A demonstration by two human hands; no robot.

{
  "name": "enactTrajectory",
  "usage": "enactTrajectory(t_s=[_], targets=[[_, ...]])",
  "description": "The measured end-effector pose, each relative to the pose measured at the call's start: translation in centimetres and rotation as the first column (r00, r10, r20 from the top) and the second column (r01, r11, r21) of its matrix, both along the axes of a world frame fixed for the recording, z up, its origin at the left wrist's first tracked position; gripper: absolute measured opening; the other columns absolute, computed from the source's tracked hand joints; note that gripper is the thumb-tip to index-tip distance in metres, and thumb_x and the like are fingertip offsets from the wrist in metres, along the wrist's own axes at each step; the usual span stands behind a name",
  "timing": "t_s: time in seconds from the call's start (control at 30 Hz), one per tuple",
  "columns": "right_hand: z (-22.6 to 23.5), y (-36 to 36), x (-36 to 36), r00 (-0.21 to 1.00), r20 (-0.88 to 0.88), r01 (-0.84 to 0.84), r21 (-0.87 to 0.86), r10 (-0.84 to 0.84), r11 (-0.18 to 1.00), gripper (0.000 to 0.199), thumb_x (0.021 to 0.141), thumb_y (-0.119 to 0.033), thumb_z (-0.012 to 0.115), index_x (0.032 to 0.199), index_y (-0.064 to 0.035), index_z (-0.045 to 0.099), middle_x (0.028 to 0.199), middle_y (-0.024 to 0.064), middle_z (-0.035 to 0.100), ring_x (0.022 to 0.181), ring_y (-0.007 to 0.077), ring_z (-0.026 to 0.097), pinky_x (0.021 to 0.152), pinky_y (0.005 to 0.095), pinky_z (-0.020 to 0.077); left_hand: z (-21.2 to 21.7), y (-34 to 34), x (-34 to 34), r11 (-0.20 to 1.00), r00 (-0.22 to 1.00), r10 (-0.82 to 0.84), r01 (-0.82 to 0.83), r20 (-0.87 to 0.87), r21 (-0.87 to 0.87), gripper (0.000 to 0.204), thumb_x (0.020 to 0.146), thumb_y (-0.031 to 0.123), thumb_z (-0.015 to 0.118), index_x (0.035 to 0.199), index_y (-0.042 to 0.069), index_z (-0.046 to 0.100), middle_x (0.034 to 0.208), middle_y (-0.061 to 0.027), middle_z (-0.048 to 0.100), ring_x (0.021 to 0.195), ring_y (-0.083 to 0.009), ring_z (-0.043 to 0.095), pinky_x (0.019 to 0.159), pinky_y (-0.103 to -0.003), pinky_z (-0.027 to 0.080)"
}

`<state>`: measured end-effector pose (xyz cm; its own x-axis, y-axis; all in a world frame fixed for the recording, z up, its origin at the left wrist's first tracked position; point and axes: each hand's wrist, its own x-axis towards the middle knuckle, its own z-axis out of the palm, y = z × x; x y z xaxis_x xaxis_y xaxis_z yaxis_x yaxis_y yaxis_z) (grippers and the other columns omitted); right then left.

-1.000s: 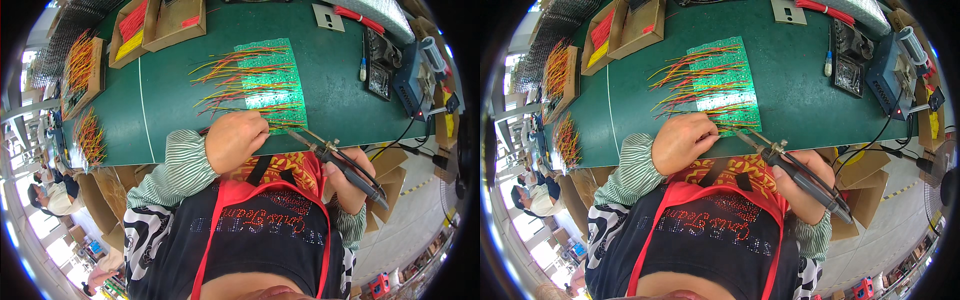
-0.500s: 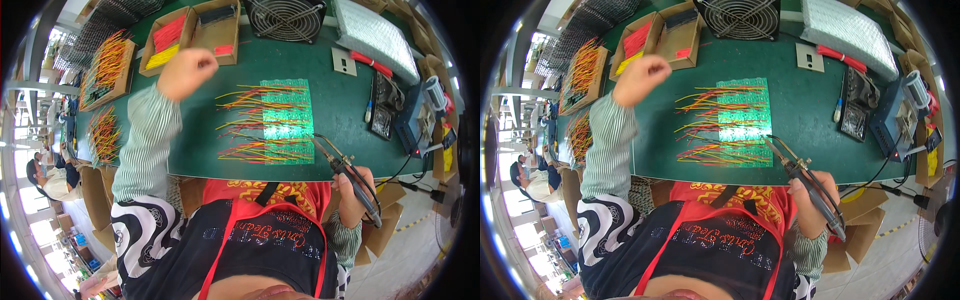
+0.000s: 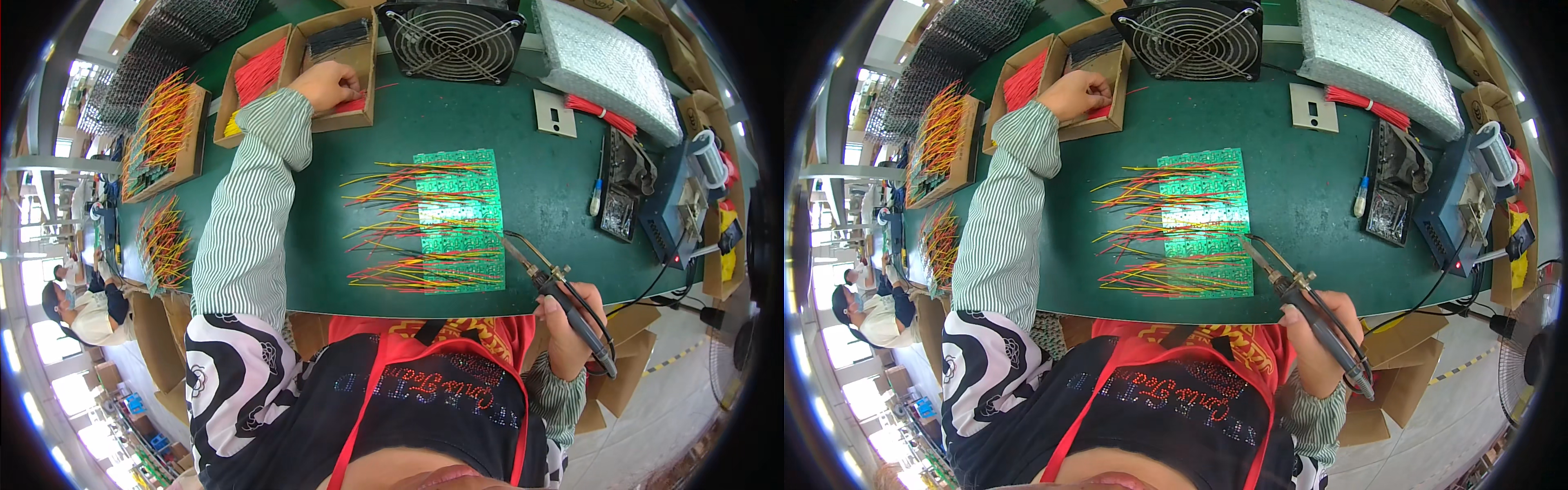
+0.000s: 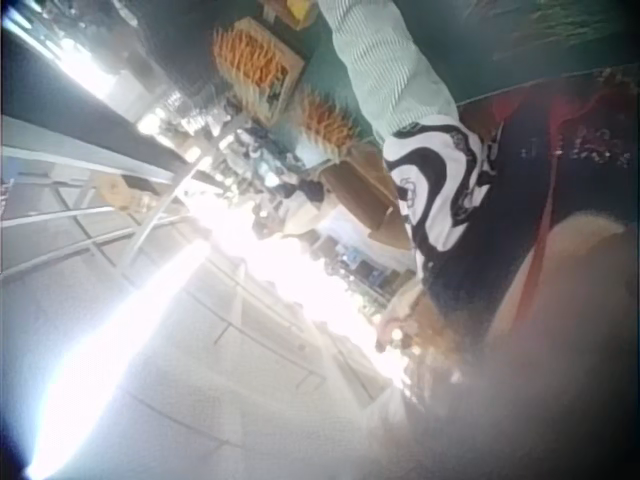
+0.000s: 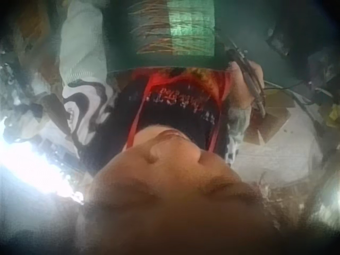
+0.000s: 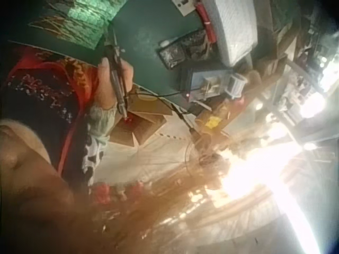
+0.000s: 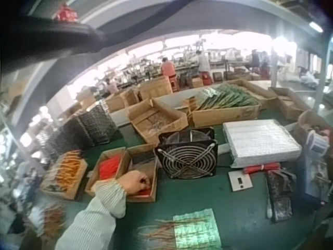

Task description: The person solders multiple colored wires onto green circuit boards with a soldering iron at a factory workstation.

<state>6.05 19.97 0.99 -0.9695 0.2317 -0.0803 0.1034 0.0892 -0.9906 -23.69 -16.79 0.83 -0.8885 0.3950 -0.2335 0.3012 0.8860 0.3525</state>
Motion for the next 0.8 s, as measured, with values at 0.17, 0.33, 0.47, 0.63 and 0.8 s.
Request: enactTrajectory(t_s=[0.17,0.33,0.47,0.63,0.8], targets=[[0.4,-0.3,-0.9,1.000,0.023,-0.003,-0.007,0.003,1.000,0.019,0.078,0.000,0.062,0.095,0.0025,0.052,0.076,0.0121,0.063,0.060,0.0130,0.059,0.057,0.0221,0.0494,0.1,-0.2,1.3,0.994,0.995,0.094,-0.091,-0.040,0.066,0.016,0.079,0.013,0.066,0.089,0.001,0.063,0.077,-0.0092,0.063,0.072,-0.0180,0.060,0.067,-0.030,0.047],[0.6,-0.6,-1.2,0.997,0.062,0.039,-0.052,-0.036,0.998,0.022,0.073,0.002,0.066,0.091,0.0033,0.054,0.073,0.0131,0.065,0.063,0.0147,0.063,0.060,0.0249,0.0507,0.5,0.0,2.5,0.956,0.977,0.210,-0.197,-0.039,0.220,0.019,0.077,0.018,0.068,0.089,0.002,0.065,0.077,-0.0086,0.064,0.070,-0.0173,0.061,0.065,-0.029,0.048],[0.8,-0.7,-1.0,0.998,0.055,0.036,-0.063,-0.033,0.997,0.021,0.073,0.002,0.066,0.091,0.0039,0.054,0.074,0.0134,0.065,0.062,0.0153,0.063,0.060,0.0248,0.0506,0.8,-0.2,2.9,0.929,0.953,0.296,-0.273,-0.059,0.249,0.019,0.077,0.019,0.070,0.084,0.002,0.066,0.071,-0.0064,0.064,0.066,-0.0148,0.060,0.062,-0.028,0.047],[1.1,-0.6,-0.5,0.998,0.056,0.031,-0.077,-0.026,0.997,0.022,0.075,0.002,0.065,0.093,0.0040,0.053,0.076,0.0139,0.065,0.063,0.0159,0.063,0.060,0.0253,0.0508,0.6,-0.3,2.7,0.939,0.963,0.254,-0.225,-0.084,0.261,0.020,0.077,0.021,0.070,0.082,0.003,0.065,0.069,-0.0057,0.063,0.065,-0.0136,0.060,0.060,-0.027,0.046],[1.6,-0.6,-0.3,0.999,0.050,0.001,-0.015,0.000,1.000,0.019,0.079,0.000,0.060,0.096,0.0043,0.052,0.076,0.0150,0.063,0.061,0.0148,0.061,0.059,0.0235,0.0503,-0.1,-1.8,2.8,0.907,0.962,0.235,-0.166,-0.138,0.387,0.020,0.080,0.022,0.068,0.085,0.003,0.064,0.068,-0.0031,0.061,0.062,-0.0100,0.056,0.057,-0.026,0.044]])
